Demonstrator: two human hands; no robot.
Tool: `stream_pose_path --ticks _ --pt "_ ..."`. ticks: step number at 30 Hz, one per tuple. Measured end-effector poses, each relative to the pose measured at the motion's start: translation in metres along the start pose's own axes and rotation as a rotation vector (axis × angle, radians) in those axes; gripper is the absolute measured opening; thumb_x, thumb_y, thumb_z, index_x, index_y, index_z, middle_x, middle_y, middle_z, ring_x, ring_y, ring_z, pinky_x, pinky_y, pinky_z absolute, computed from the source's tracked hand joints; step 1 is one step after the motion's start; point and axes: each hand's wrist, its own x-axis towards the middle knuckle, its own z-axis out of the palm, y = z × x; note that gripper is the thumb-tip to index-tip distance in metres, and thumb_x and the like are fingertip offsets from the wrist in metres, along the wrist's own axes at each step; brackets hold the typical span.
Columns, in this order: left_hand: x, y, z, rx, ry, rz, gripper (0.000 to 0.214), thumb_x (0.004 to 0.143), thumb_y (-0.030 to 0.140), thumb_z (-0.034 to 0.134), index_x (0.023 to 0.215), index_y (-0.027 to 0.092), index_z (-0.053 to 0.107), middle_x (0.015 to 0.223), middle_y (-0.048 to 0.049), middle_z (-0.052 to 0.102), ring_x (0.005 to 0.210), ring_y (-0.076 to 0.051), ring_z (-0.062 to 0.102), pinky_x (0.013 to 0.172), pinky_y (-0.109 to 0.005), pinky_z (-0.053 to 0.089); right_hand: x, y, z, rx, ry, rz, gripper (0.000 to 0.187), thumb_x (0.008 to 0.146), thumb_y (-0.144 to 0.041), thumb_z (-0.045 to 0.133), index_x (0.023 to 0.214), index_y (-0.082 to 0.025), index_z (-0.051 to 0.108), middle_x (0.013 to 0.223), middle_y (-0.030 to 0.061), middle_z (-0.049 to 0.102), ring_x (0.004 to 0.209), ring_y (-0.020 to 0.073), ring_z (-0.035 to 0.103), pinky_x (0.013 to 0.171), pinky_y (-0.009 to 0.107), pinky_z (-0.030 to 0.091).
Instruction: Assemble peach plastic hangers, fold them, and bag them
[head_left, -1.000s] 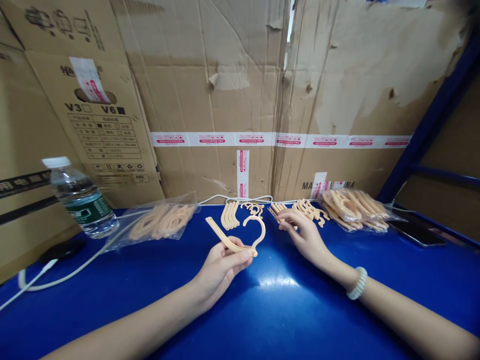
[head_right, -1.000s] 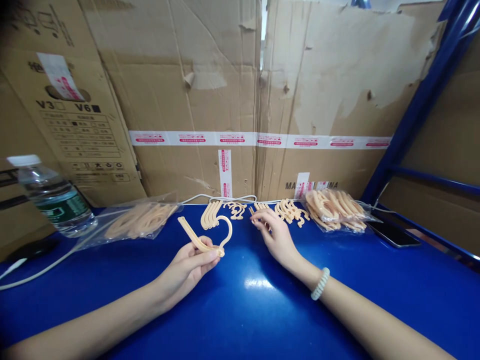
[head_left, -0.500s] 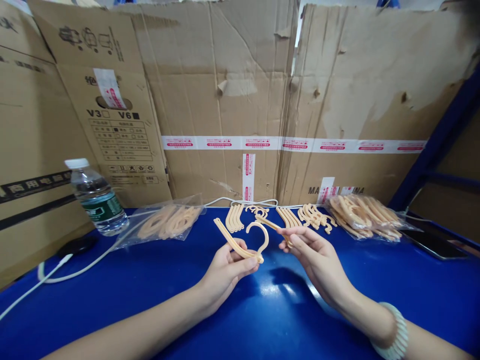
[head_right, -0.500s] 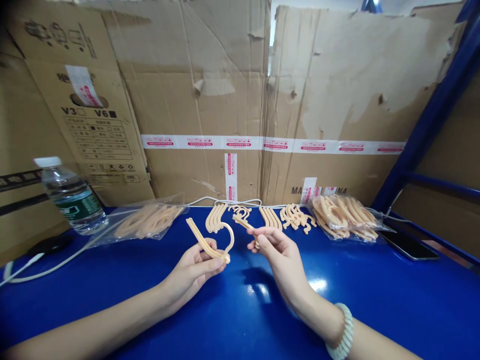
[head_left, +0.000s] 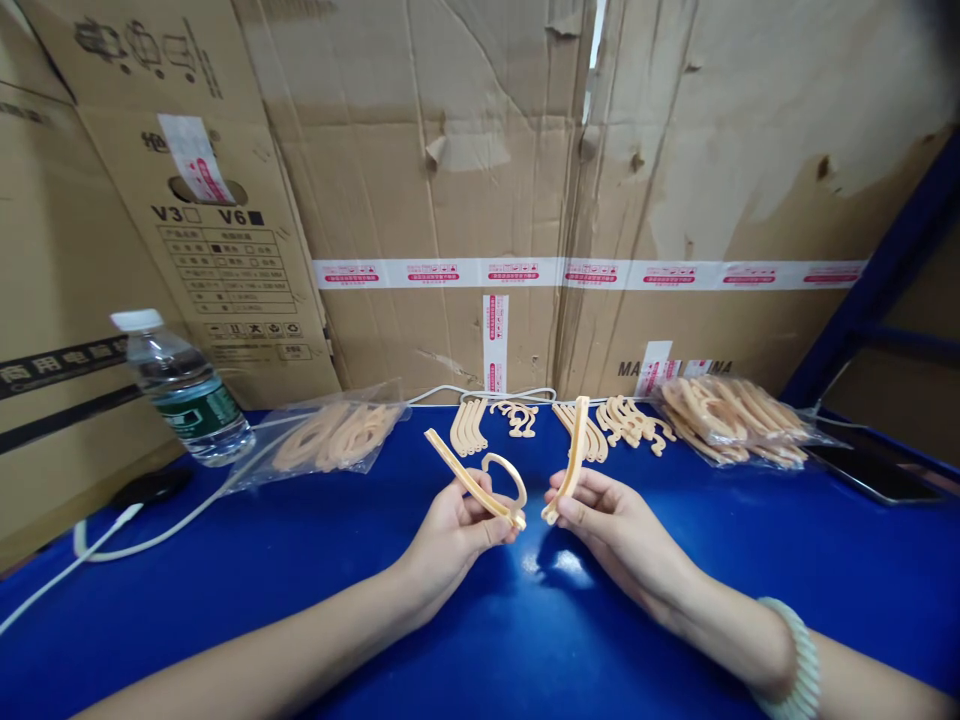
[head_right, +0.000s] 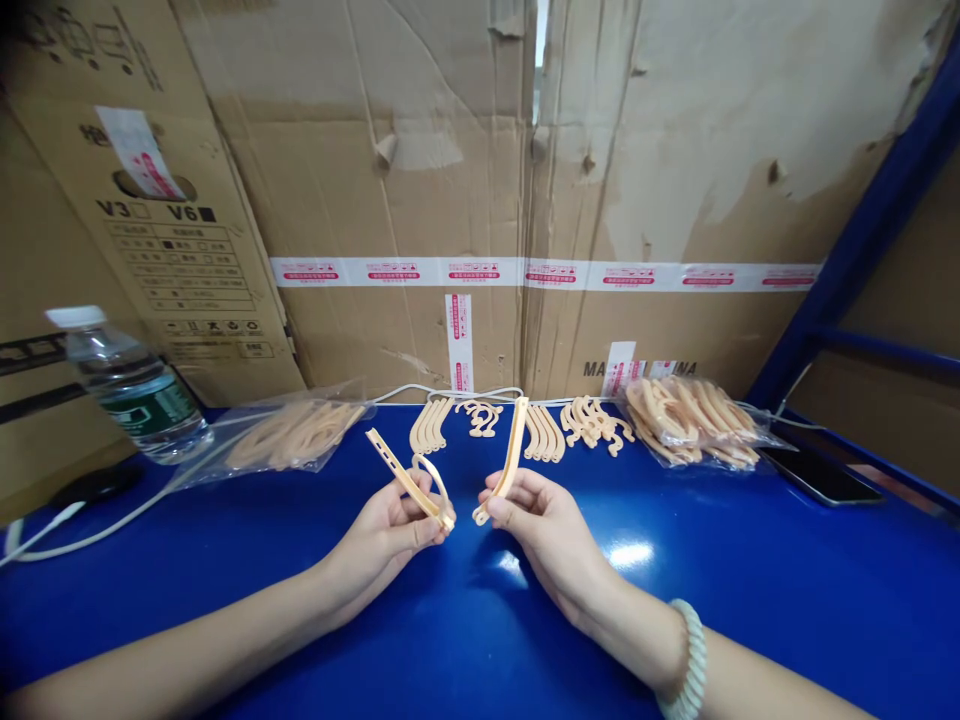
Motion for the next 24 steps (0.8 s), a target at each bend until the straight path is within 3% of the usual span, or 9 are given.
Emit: stream_pose_path --ticks 9,24 --pt "0.0007 -0.0048 -0.0040 0.114 -0.098 0.021 0.043 0.065 0.015 0.083 0.086 0.018 0.045 0.075 0.0007 0.071 0.066 -0.011 0.065 0.066 -0.022 0.049 -0.0045 0.0011 0.0055 -0.208 -0.125 -0.065 0.026 0.068 -0.030 0.084 0.084 -0.019 0.068 0.076 -0.0004 0.073 0.070 0.0126 0.067 0.073 0.025 0.053" --pt "-0.0022 -0.0025 0.0004 0.271 -0.055 0.038 0.038 0.068 0.017 0.080 0.090 0.017 0.049 0.080 -0.0014 0.073 0.075 -0.014 0.068 0.073 -0.026 0.052 -0.0061 -0.0011 0.0044 -0.268 -0.090 -0.064 0.024 0.063 -0.028 0.085 0.079 -0.018 0.070 0.073 0.0003 0.074 0.069 0.0131 0.067 0.071 0.024 0.053"
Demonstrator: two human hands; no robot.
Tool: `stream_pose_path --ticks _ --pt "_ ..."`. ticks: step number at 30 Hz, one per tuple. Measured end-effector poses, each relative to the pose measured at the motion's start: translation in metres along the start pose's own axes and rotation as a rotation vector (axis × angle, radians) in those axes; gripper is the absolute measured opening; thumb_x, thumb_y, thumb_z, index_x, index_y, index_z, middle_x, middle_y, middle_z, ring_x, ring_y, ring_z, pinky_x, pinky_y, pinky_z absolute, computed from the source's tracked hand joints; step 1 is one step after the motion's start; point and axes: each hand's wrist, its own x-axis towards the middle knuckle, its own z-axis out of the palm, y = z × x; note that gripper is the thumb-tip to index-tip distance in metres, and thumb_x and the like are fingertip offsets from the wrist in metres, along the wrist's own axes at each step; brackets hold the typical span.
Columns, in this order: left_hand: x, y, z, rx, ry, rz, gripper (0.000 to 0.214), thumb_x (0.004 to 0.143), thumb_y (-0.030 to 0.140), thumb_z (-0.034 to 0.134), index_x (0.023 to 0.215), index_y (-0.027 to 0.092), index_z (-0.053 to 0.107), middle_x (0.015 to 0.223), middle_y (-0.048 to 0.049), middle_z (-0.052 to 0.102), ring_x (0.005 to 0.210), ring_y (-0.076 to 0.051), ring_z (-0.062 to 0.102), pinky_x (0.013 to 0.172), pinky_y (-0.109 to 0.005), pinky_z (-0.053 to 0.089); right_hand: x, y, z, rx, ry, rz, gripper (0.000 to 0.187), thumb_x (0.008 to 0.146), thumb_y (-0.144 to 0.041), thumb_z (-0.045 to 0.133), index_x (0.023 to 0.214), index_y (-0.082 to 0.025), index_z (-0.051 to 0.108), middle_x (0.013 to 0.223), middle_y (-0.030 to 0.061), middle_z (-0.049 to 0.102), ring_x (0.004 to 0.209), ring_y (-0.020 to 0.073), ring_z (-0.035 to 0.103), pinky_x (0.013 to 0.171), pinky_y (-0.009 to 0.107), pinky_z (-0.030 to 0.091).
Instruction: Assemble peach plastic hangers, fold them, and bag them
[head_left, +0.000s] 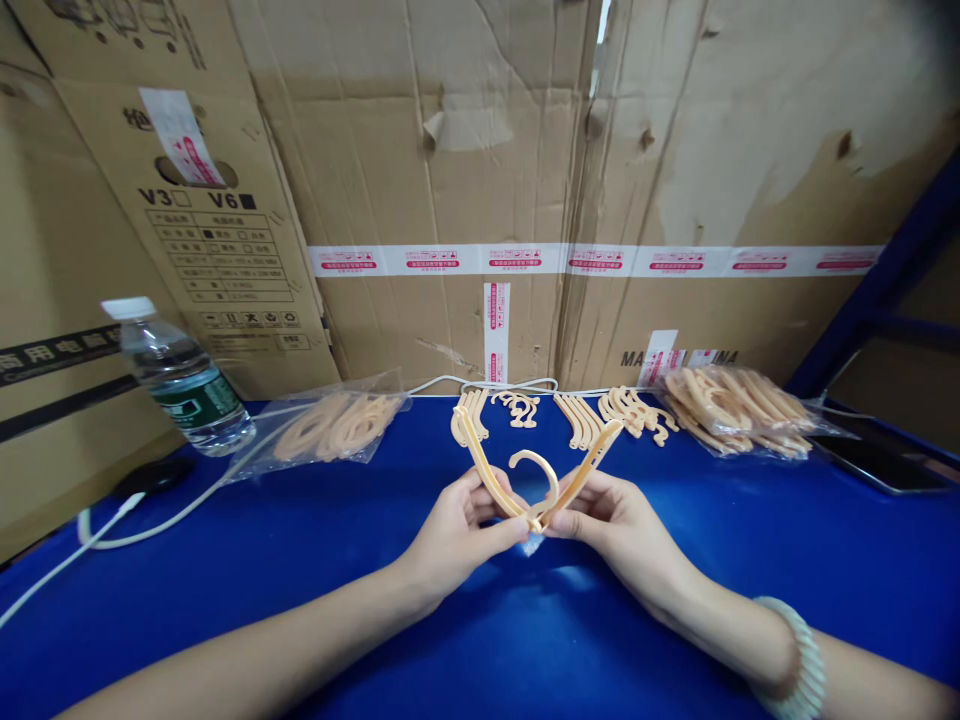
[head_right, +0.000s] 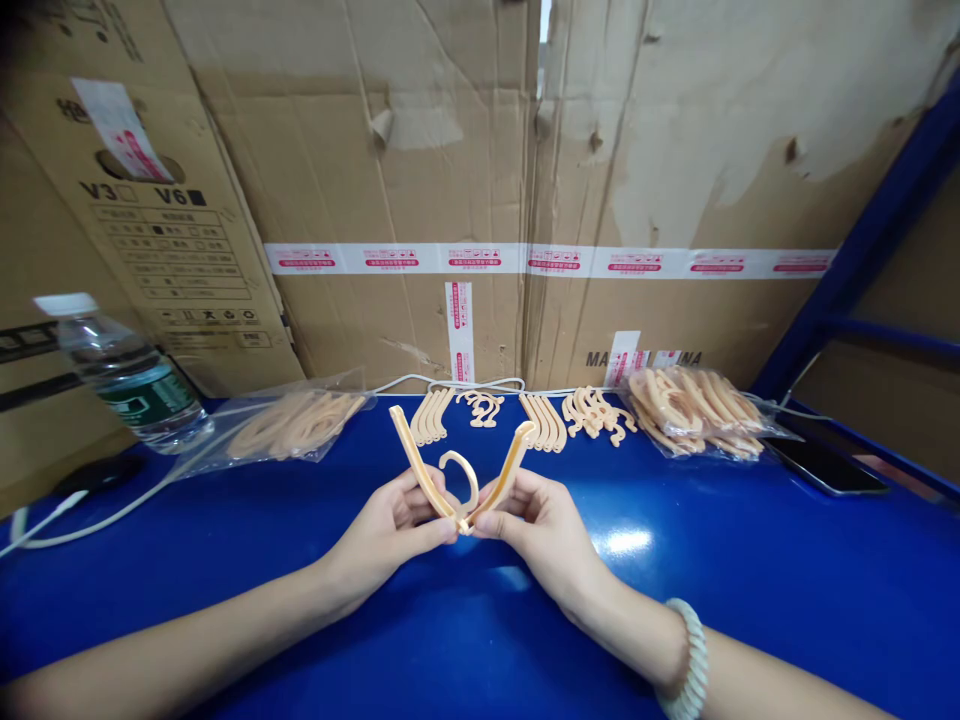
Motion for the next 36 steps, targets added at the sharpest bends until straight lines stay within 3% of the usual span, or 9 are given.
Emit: stream_pose_path --ticks 16,23,26,31,36 --pt "-0.006 0.002 0.009 0.213 0.136 0.045 0.026 0.064 0.014 0.075 0.077 0.019 0.053 0.075 -0.0024 0.071 0.076 -0.020 0.069 0.067 -0.028 0.054 0.000 0.001 0.002 -0.076 0.061 -0.023 0.026 0.059 -0.031 0.086 0.071 -0.019 0.068 0.068 -0.0001 0.071 0.063 0.0152 0.066 0.066 0.028 0.054" --pt "-0.008 -0.001 0.011 0.243 0.152 0.037 0.026 0.067 0.018 0.076 0.081 0.018 0.054 0.075 -0.0032 0.071 0.075 -0.021 0.070 0.069 -0.030 0.055 -0.001 0.004 0.004 -0.138 0.060 -0.032 0.029 0.065 -0.038 0.083 0.070 -0.018 0.063 0.068 0.0013 0.069 0.063 0.0160 0.067 0.065 0.030 0.056" --pt "-0.004 0.000 0.007 0.160 0.135 0.032 0.030 0.065 0.019 0.079 0.082 0.017 0.055 0.073 -0.0018 0.071 0.072 -0.018 0.068 0.066 -0.028 0.055 0.001 0.001 0.004 -0.118 0.073 -0.025 0.032 0.064 -0.039 0.084 0.074 -0.018 0.063 0.071 0.0008 0.068 0.065 0.0159 0.066 0.065 0.030 0.058" --pt "0.007 0.011 -0.014 0.001 0.202 -0.038 0.036 0.060 0.025 0.087 0.081 0.014 0.059 0.067 0.0006 0.067 0.061 -0.012 0.063 0.062 -0.024 0.054 0.017 -0.017 -0.026 -0.151 0.016 -0.045 0.029 0.060 -0.034 0.087 0.068 -0.017 0.065 0.066 -0.0012 0.064 0.059 0.0134 0.063 0.057 0.026 0.056" --pt "0.018 0.025 -0.039 -0.055 0.225 -0.083 0.032 0.062 0.026 0.087 0.077 0.015 0.061 0.071 0.0024 0.062 0.068 -0.009 0.062 0.070 -0.021 0.053 0.033 -0.040 -0.067 -0.491 -0.166 -0.177 0.022 0.063 -0.031 0.084 0.076 -0.017 0.075 0.070 0.0023 0.070 0.058 0.0145 0.063 0.055 0.026 0.050"
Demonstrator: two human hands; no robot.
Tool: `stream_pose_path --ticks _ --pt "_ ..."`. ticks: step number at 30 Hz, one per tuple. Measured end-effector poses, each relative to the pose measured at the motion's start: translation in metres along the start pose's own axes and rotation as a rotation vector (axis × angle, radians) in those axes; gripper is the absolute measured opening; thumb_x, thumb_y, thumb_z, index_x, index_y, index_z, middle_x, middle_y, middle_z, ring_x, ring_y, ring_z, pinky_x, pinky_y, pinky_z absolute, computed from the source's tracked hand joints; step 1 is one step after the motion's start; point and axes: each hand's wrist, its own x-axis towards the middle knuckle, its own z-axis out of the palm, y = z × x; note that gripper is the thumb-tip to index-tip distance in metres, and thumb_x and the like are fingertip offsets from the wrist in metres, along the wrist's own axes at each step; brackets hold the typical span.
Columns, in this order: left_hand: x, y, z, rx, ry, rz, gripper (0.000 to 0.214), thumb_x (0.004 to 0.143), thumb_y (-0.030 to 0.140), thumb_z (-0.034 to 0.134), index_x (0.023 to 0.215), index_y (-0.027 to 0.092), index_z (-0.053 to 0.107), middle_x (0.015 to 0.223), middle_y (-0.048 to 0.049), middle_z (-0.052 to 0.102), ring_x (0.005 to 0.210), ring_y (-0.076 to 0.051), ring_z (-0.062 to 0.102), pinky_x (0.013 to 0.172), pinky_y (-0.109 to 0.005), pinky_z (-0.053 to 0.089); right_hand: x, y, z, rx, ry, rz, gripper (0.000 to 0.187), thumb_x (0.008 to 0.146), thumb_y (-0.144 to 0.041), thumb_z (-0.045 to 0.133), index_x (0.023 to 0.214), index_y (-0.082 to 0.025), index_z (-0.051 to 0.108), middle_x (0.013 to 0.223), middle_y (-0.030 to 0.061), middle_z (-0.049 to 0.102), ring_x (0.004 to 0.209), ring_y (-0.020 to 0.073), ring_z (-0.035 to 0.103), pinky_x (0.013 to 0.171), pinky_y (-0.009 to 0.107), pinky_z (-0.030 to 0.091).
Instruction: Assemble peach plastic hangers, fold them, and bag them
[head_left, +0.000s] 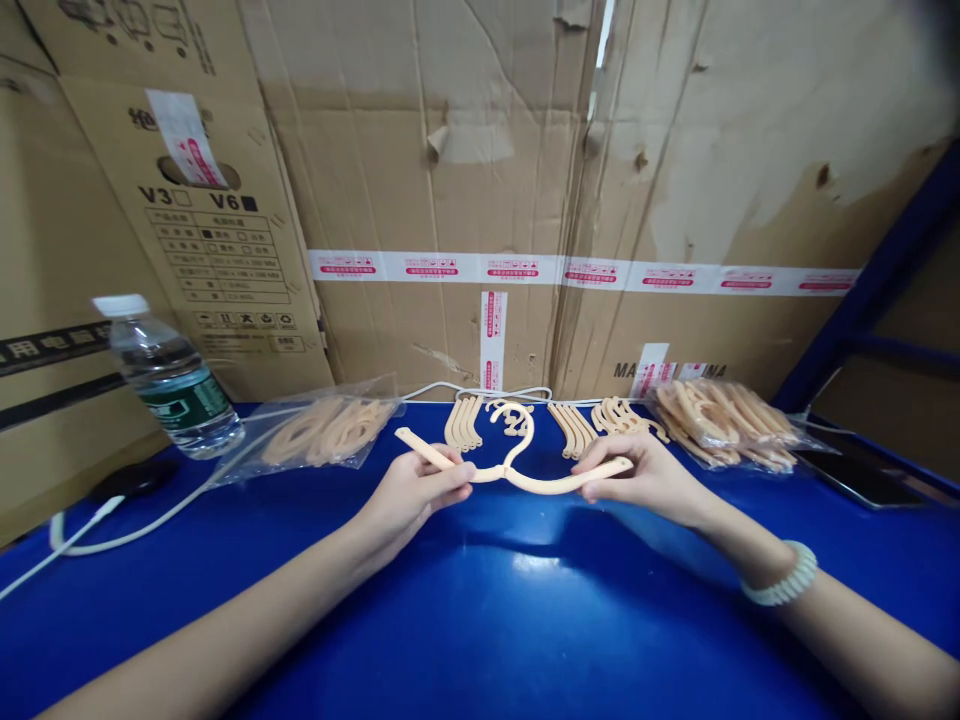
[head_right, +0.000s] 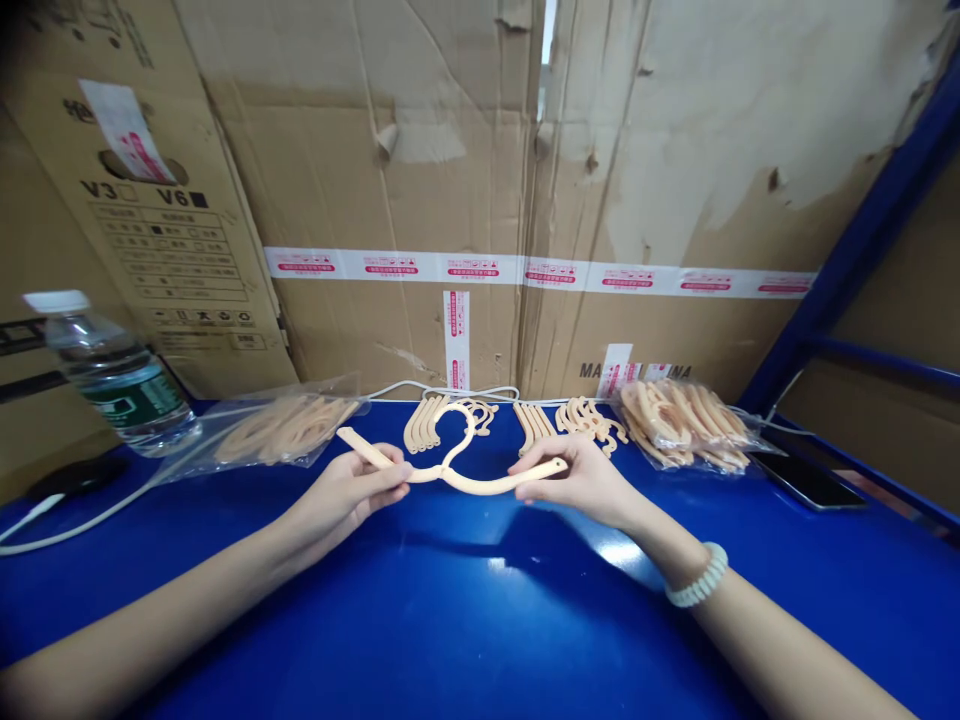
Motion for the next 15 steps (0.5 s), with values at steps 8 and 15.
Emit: stream_pose_path --ticks 8,15 --pt "0.014 0.013 -0.025 0.222 -0.124 0.018 0.026 0.060 0.025 0.085 0.073 0.014 0.066 0.070 -0.0003 0.061 0.070 -0.014 0.061 0.070 -0.027 0.051 0.002 0.000 -0.019 -0.485 -0.196 -0.184 0.012 0.075 -0.032 0.075 0.075 -0.020 0.075 0.078 0.0044 0.070 0.074 0.0195 0.064 0.067 0.031 0.049" --pt "0.020 0.015 -0.036 0.581 -0.206 0.186 0.016 0.067 0.028 0.076 0.071 0.015 0.068 0.062 0.0022 0.061 0.060 -0.012 0.053 0.058 -0.022 0.037 0.003 0.010 -0.026 -0.575 -0.265 -0.051 0.006 0.071 -0.025 0.074 0.073 -0.019 0.074 0.066 0.0014 0.064 0.058 0.0149 0.055 0.053 0.026 0.041"
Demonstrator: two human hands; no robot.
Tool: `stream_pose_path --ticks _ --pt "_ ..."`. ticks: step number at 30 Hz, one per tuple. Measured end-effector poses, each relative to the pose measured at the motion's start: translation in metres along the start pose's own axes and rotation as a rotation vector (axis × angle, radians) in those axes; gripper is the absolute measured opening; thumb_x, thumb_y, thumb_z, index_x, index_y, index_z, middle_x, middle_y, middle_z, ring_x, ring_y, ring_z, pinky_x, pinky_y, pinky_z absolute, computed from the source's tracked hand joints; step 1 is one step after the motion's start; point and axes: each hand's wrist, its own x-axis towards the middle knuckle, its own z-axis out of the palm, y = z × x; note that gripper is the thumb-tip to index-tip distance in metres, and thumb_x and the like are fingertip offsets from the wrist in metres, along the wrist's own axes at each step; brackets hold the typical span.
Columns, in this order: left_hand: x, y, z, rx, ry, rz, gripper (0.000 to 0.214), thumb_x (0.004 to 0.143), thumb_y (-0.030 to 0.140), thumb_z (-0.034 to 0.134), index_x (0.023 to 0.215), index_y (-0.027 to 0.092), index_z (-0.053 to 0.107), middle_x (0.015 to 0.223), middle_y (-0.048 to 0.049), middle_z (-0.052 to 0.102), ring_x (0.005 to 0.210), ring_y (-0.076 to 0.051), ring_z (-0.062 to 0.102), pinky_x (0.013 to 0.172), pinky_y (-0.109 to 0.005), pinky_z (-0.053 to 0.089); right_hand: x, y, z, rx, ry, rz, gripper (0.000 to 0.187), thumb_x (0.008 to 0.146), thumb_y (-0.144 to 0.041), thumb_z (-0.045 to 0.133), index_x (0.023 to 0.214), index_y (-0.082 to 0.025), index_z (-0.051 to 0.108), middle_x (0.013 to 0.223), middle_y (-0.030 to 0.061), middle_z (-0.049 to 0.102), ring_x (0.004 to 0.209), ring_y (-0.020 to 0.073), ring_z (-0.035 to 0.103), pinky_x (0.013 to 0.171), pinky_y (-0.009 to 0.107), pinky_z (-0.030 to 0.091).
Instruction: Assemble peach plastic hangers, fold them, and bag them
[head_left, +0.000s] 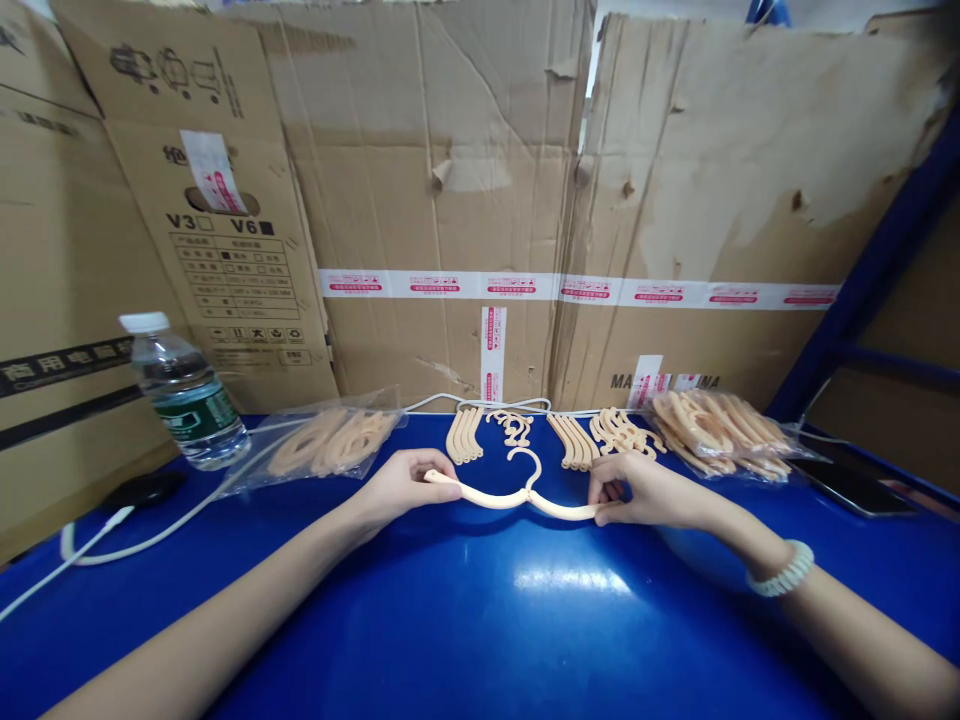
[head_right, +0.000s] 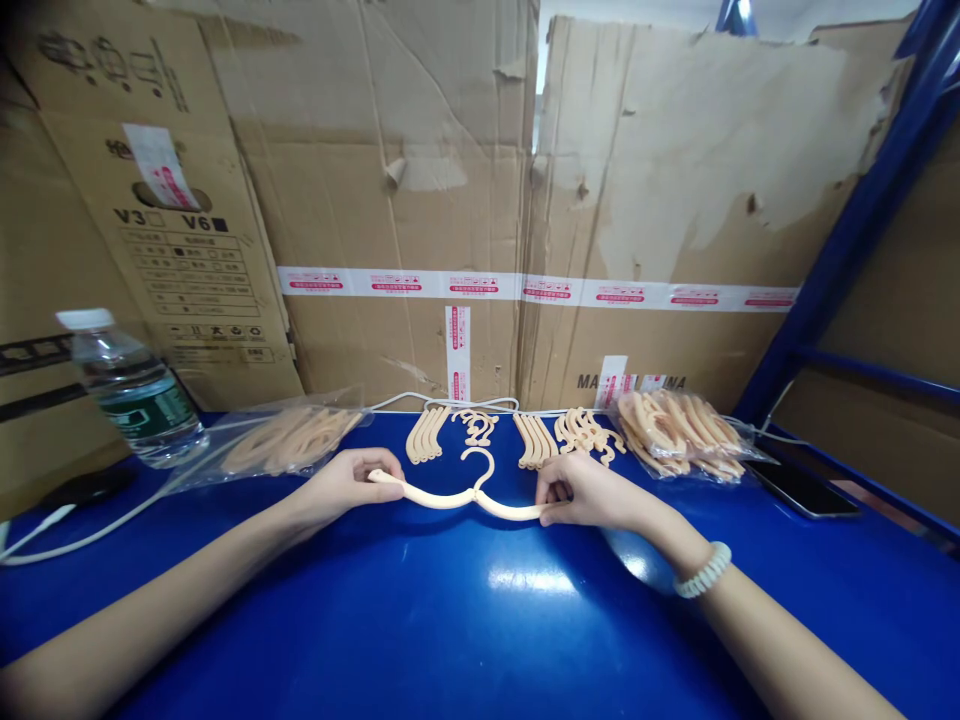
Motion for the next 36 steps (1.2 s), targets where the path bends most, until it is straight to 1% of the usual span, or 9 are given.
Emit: stream_pose_path --ticks 3,6,9,12,16,24,30,33,36 --pt "-0.001 0.000 0.001 0.156 -0.012 0.074 0.014 0.067 0.029 0.075 0.069 0.017 0.070 0.064 0.0006 0.064 0.063 -0.014 0.055 0.060 -0.024 0.038 0.001 0.005 0.002 0.010 -0.005 0.011 0.009 0.071 -0.029 0.075 0.073 -0.020 0.075 0.064 0.0007 0.064 0.056 0.0137 0.053 0.051 0.025 0.039" --pt "-0.001 0.000 0.000 0.292 0.002 0.151 0.011 0.064 0.029 0.077 0.068 0.019 0.072 0.071 -0.0009 0.068 0.072 -0.018 0.058 0.068 -0.027 0.040 0.001 0.007 0.002 0.015 -0.005 0.022 0.010 0.071 -0.030 0.075 0.073 -0.020 0.075 0.065 0.0011 0.064 0.058 0.0143 0.053 0.054 0.025 0.040" --pt "0.000 -0.004 0.000 0.363 0.005 0.209 0.011 0.065 0.030 0.077 0.070 0.021 0.073 0.079 -0.0022 0.071 0.080 -0.021 0.061 0.076 -0.030 0.042 0.001 0.005 0.001 0.019 -0.005 0.035 0.009 0.071 -0.030 0.075 0.073 -0.020 0.075 0.066 0.0015 0.065 0.059 0.0152 0.054 0.055 0.026 0.041" --pt "0.001 -0.008 -0.001 0.394 -0.007 0.253 0.010 0.068 0.030 0.076 0.071 0.021 0.072 0.083 -0.0037 0.072 0.084 -0.022 0.063 0.080 -0.031 0.044 0.001 0.004 0.000 0.019 -0.002 0.047 0.008 0.073 -0.028 0.073 0.074 -0.020 0.075 0.065 0.0017 0.065 0.059 0.0156 0.055 0.055 0.026 0.041" --pt "0.001 -0.012 0.000 0.432 -0.016 0.282 0.009 0.071 0.029 0.074 0.073 0.021 0.072 0.085 -0.0040 0.071 0.085 -0.022 0.064 0.081 -0.031 0.045 0.000 0.005 -0.002 0.004 0.004 0.066 0.005 0.073 -0.024 0.072 0.074 -0.019 0.074 0.067 0.0027 0.067 0.060 0.0166 0.057 0.055 0.026 0.042" --pt "0.001 -0.011 0.000 0.522 -0.005 0.294 0.006 0.077 0.025 0.068 0.077 0.020 0.071 0.088 -0.0046 0.072 0.085 -0.021 0.064 0.080 -0.031 0.045 0.000 0.005 -0.004 -0.037 0.004 0.095 0.008 0.074 -0.026 0.070 0.074 -0.018 0.072 0.066 0.0036 0.067 0.060 0.0173 0.058 0.055 0.027 0.043" --pt "0.001 -0.010 -0.001 0.630 -0.005 0.318 0.007 0.078 0.024 0.065 0.080 0.019 0.067 0.086 -0.0038 0.070 0.082 -0.020 0.063 0.076 -0.030 0.046 0.000 0.004 -0.004 -0.078 -0.018 0.106 0.009 0.075 -0.025 0.068 0.075 -0.016 0.070 0.067 0.0038 0.066 0.061 0.0163 0.057 0.056 0.026 0.042" --pt "0.000 -0.004 -0.002 0.711 0.008 0.346 0.007 0.079 0.023 0.063 0.084 0.018 0.065 0.087 -0.0042 0.069 0.083 -0.021 0.063 0.076 -0.032 0.047 0.000 0.004 -0.005 -0.099 -0.035 0.108 0.009 0.075 -0.024 0.067 0.076 -0.015 0.070 0.067 0.0038 0.065 0.061 0.0155 0.056 0.056 0.025 0.041" --pt "-0.007 0.017 -0.001 0.800 0.001 0.374 0.006 0.081 0.021 0.060 0.084 0.018 0.065 0.088 -0.0051 0.068 0.084 -0.023 0.062 0.079 -0.036 0.046 0.000 0.004 -0.005 -0.121 -0.042 0.112 0.010 0.075 -0.023 0.067 0.077 -0.014 0.070 0.067 0.0040 0.065 0.060 0.0151 0.056 0.055 0.024 0.041"
